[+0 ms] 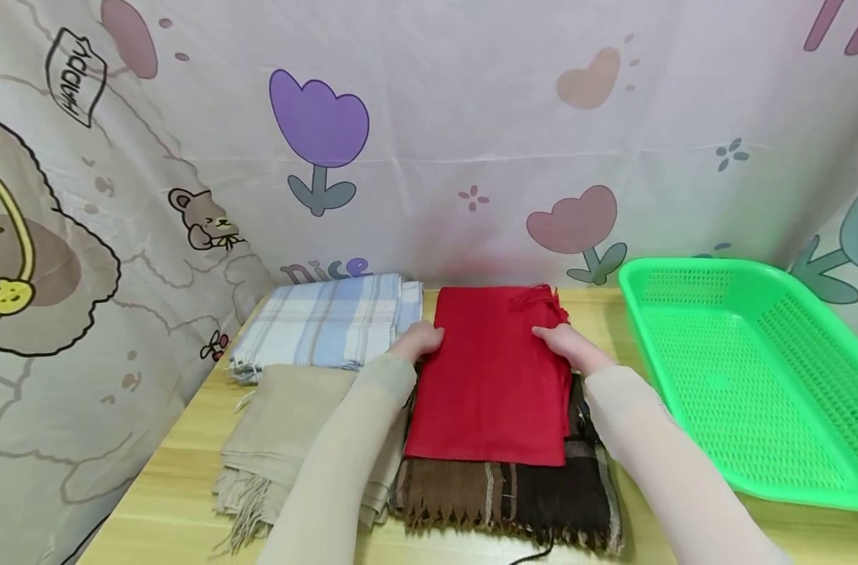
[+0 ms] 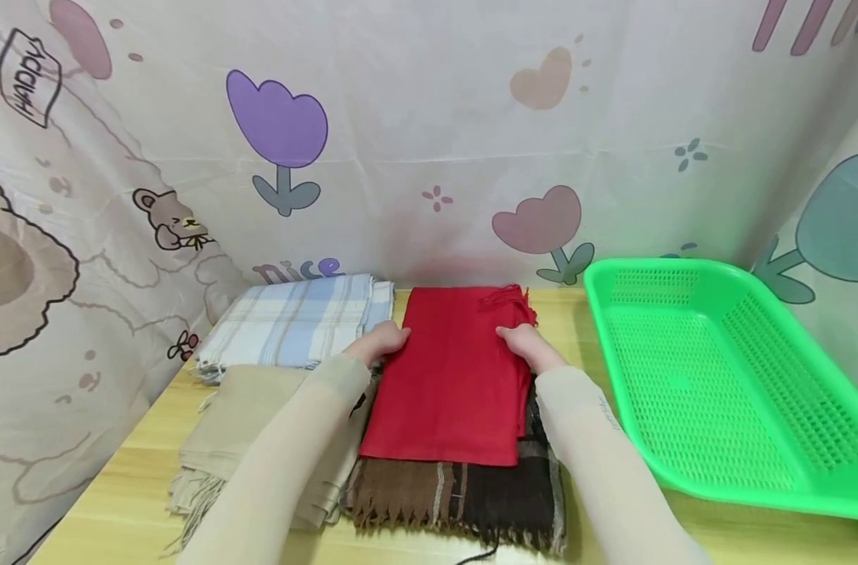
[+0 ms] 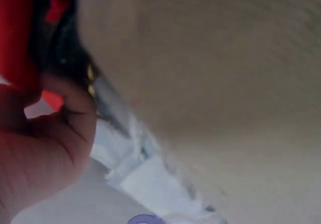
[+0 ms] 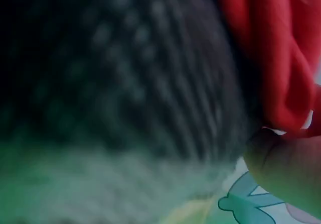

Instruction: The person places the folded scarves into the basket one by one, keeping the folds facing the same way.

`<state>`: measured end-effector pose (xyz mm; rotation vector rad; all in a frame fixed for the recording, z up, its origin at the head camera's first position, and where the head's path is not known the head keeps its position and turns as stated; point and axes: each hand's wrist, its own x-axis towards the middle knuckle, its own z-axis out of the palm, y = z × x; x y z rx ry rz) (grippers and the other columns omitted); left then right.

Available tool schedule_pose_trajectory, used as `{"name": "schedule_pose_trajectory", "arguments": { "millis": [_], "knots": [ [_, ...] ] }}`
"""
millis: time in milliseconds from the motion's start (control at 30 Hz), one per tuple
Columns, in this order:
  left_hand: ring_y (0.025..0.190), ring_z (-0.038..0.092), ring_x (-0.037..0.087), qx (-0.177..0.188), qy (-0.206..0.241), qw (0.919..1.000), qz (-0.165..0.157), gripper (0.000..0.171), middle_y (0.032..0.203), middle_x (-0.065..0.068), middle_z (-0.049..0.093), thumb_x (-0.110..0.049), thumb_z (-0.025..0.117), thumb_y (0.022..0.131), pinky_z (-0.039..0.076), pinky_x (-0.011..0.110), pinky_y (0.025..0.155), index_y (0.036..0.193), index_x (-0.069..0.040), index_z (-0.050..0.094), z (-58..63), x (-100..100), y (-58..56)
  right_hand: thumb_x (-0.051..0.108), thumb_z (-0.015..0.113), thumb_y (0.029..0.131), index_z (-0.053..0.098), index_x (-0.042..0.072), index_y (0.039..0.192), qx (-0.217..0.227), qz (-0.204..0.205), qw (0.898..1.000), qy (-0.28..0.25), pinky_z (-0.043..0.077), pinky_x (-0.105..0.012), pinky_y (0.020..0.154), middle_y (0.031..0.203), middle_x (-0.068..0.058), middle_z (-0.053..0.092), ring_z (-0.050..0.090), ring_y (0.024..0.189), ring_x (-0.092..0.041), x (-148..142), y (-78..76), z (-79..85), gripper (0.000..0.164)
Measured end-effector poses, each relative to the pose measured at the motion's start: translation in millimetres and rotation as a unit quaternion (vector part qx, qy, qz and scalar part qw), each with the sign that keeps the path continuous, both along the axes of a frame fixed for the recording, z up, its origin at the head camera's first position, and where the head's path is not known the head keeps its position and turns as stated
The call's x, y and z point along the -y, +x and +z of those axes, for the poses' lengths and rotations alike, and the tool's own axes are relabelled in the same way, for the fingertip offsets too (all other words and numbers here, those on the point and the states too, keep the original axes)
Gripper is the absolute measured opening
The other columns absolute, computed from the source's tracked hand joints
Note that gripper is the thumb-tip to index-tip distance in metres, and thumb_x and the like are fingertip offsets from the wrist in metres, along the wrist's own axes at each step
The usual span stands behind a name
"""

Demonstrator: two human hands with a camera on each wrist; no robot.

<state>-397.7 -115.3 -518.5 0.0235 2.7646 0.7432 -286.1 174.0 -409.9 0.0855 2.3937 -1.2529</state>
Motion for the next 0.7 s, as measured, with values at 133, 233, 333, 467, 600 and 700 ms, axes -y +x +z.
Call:
{"name": "schedule_pose_trajectory", "arguments": {
  "millis": [133, 233, 333, 467, 600, 700],
  "knots": [
    [0.079, 0.061, 0.026, -0.030, -0.033, 0.9990, -0.007, 0.062, 0.093, 0.012, 0.063, -0.055, 0.028, 0.097, 0.050, 0.038, 0.071, 0.095, -0.004, 0.063, -21.3, 2, -23.0, 0.039, 0.041, 0.098, 0.025, -0.013, 0.139, -0.007, -0.017, 1.000, -0.007, 0.042, -0.044, 0.098, 0.137, -0.029, 0.035, 0.047, 0.117, -0.037, -10, -36.0, -40.3, 0.069],
    [0.084, 0.062, 0.027, -0.083, -0.066, 0.9937, -0.036, 0.060, 0.099, 0.015, 0.064, -0.050, 0.033, 0.097, 0.049, 0.037, 0.074, 0.100, 0.000, 0.064, -28.5, 2, -28.2, 0.042, 0.049, 0.094, 0.037, -0.011, 0.135, -0.059, -0.031, 0.998, 0.010, 0.047, -0.039, 0.086, 0.131, -0.026, 0.044, 0.052, 0.107, -0.031, -27, -81.9, -99.8, 0.069],
    [0.088, 0.062, 0.028, -0.119, -0.071, 0.9892, -0.046, 0.052, 0.103, 0.016, 0.064, -0.043, 0.035, 0.098, 0.049, 0.037, 0.075, 0.106, 0.000, 0.062, -26.9, -1, -26.1, 0.040, 0.052, 0.093, 0.047, -0.008, 0.129, -0.123, -0.045, 0.991, 0.032, 0.048, -0.036, 0.081, 0.128, -0.025, 0.050, 0.054, 0.104, -0.028, -37, -112.7, -138.1, 0.060],
    [0.094, 0.061, 0.028, -0.106, -0.013, 0.9939, -0.026, 0.043, 0.108, 0.015, 0.063, -0.038, 0.036, 0.099, 0.049, 0.038, 0.079, 0.109, -0.004, 0.060, 12.9, -10, 4.1, 0.037, 0.050, 0.095, 0.046, -0.003, 0.134, -0.150, -0.040, 0.988, 0.025, 0.044, -0.040, 0.094, 0.136, -0.023, 0.046, 0.049, 0.119, -0.031, -30, -100.2, -114.5, 0.056],
    [0.080, 0.060, 0.029, -0.055, 0.037, 0.9978, 0.005, 0.040, 0.092, 0.016, 0.062, -0.033, 0.036, 0.098, 0.049, 0.038, 0.072, 0.092, -0.001, 0.060, 37.5, -14, 27.6, 0.035, 0.049, 0.096, 0.043, -0.004, 0.136, -0.138, -0.029, 0.989, 0.037, 0.043, -0.042, 0.097, 0.137, -0.025, 0.044, 0.046, 0.122, -0.034, -22, -88.9, -98.3, 0.056],
    [0.077, 0.058, 0.028, 0.001, 0.049, 0.9986, 0.018, 0.051, 0.091, 0.016, 0.061, -0.040, 0.031, 0.098, 0.048, 0.038, 0.070, 0.094, 0.001, 0.062, 13.4, -9, 12.2, 0.041, 0.050, 0.094, 0.048, -0.003, 0.131, -0.140, -0.037, 0.988, 0.056, 0.044, -0.044, 0.094, 0.133, -0.024, 0.048, 0.050, 0.117, -0.034, -34, -117.6, -140.7, 0.058]
  ]
}}
